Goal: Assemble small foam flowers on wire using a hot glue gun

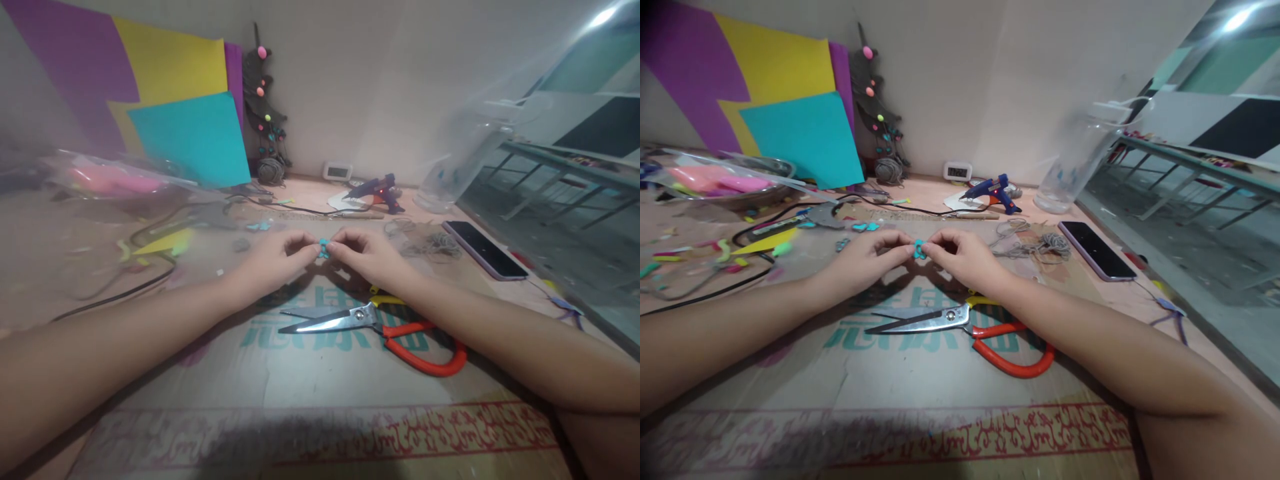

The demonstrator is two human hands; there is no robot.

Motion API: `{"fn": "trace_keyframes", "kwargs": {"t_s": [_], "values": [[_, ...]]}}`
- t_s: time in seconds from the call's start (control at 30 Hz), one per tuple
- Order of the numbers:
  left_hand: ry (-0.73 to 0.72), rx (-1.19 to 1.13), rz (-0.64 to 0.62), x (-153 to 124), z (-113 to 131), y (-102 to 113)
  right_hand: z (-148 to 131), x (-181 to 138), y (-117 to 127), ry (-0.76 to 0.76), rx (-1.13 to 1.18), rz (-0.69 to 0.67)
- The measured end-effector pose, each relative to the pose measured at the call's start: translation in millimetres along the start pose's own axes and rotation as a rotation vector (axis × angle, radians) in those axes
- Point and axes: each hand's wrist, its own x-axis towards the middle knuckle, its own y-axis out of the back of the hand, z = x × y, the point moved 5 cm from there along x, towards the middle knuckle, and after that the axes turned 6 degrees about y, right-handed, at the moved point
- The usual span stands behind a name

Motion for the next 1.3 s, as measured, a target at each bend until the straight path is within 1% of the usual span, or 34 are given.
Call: {"fn": "trace_keyframes", "kwargs": {"t_s": [0.13,0.3,0.37,0.5,0.57,0.63,0.73,0.83,0.9,1.0,1.13,1.2,1.3], "values": [[-0.011,0.011,0.050,0,2,2,2,-1,-2,-0.067,0.048,-0.029],[-0.020,0.040,0.088,-1,3,4,1,0,-1,-0.041,0.038,-0.013],[-0.032,0.032,0.070,0,2,4,-1,0,1,-0.009,0.028,0.020],[-0.070,-0.005,-0.034,0,-3,-2,-2,1,3,0.024,0.051,0.068],[-0.076,0.016,-0.042,0,-3,-3,-2,2,4,0.044,0.060,0.084],[-0.051,0.030,-0.001,0,-3,-1,-2,2,5,0.068,0.059,0.105],[0.029,-0.026,0.118,0,-3,8,-2,3,6,0.070,0.066,0.135],[0.056,-0.180,0.272,2,-7,18,-2,4,8,0.065,0.060,0.158],[0.074,-0.294,0.331,5,-14,22,-3,4,9,0.070,0.055,0.174],[0.104,-0.392,0.340,10,-23,20,-2,5,11,0.069,0.065,0.197],[0.134,-0.495,0.298,14,-27,15,0,6,12,0.059,0.090,0.200],[0.120,-0.450,0.288,14,-24,16,1,6,12,0.060,0.095,0.199],[0.065,-0.254,0.290,11,-18,18,1,6,11,0.058,0.107,0.191]]}}
